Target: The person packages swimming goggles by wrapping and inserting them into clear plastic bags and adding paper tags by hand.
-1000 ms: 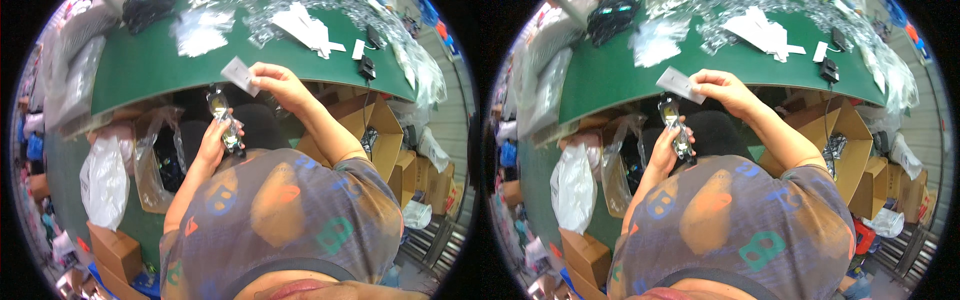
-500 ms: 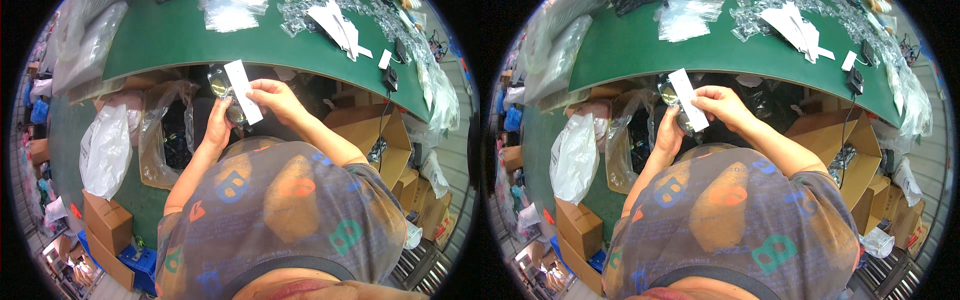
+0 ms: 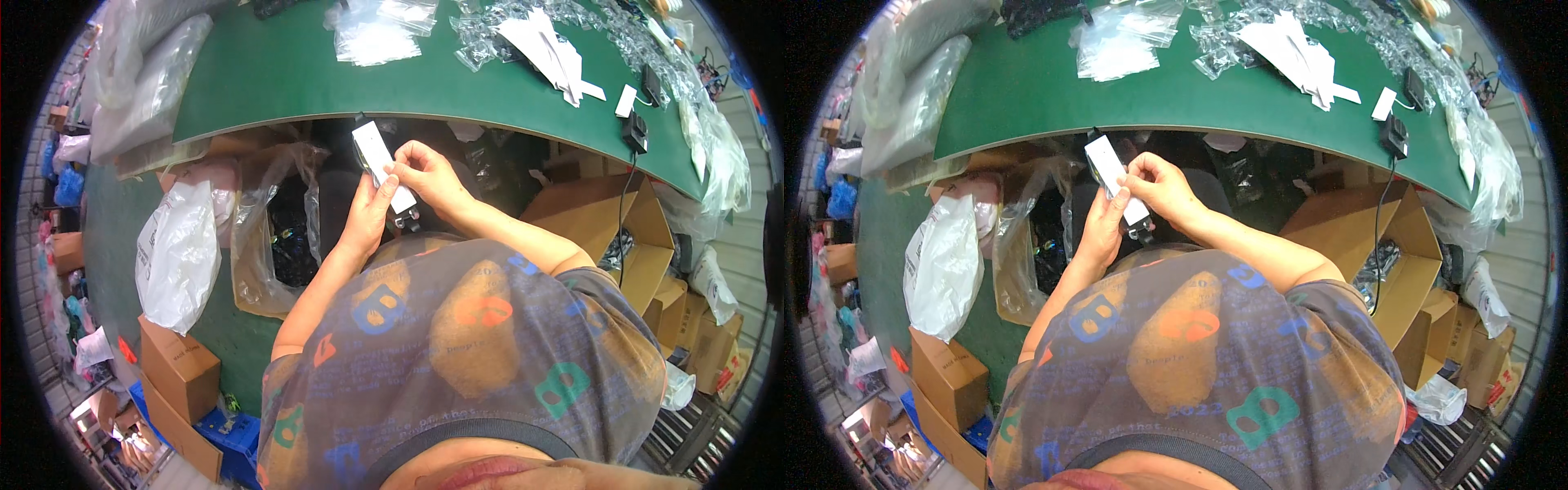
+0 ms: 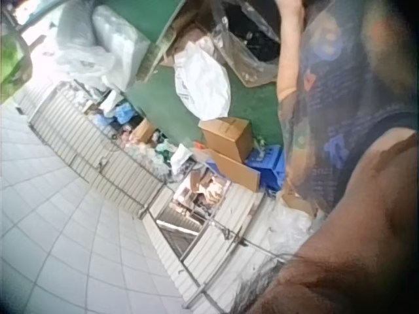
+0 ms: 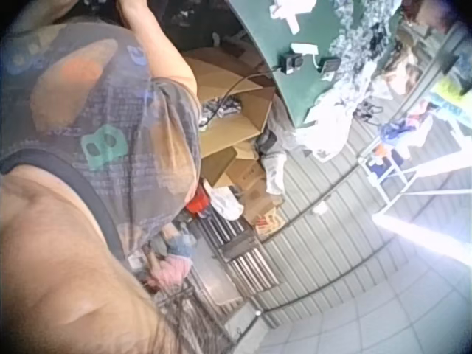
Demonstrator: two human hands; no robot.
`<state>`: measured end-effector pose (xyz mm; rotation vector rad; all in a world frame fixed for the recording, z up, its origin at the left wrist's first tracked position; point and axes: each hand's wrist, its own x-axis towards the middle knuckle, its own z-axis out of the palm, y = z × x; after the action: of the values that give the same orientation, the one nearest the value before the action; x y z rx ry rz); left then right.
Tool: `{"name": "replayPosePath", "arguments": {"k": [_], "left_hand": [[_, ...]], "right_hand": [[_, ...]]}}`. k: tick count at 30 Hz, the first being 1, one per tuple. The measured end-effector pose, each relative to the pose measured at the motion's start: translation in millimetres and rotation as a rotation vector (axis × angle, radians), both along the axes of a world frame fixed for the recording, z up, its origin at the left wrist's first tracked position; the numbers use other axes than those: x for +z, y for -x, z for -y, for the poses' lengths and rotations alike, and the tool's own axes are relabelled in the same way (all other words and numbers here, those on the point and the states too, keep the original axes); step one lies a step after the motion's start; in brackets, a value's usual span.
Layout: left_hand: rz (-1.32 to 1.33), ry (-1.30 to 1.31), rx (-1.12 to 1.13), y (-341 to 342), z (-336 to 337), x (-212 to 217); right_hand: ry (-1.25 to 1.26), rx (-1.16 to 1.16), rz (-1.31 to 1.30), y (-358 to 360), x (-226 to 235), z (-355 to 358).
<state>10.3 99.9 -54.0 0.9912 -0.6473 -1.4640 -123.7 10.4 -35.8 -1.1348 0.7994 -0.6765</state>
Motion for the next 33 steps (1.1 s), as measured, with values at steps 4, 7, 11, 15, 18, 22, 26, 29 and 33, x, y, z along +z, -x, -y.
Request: {"name": "replayPosePath", "arguments": {"k": [4,7,11,15,18,22,26,29,33], "left_hand": [[-0.212,0.026,-0.059,-9,-7,33],[-0.422,0.023,-0.196,-19,-8,50],[-0.509,0.017,-0.291,-18,-8,69],[-0.373,0.042,-0.21,-37,-6,64],[-0.18,0.007,-0.031,-65,-12,51],[-0.073,-0.031,-0.005,-61,-9,29],[-0.111,-0.061,-0.051,-24,-1,32],[-0.162,-0.022,-0.055,-10,5,41],[-0.203,0.03,-0.077,-4,6,54]], "right_hand": [[-0.07,0.052,0.078,9,23,9],[-0.163,-0.117,0.128,10,8,12],[-0.946,0.664,0.929,8,-22,-13],[-0.85,0.432,0.603,12,-12,4],[-0.67,0.345,0.566,40,18,45],[-0.146,0.484,0.39,44,97,61],[0.858,0.155,-0.094,3,112,76],[1.094,0.004,-0.173,-19,86,86],[1.07,-0.04,-0.146,-35,71,79]]}}
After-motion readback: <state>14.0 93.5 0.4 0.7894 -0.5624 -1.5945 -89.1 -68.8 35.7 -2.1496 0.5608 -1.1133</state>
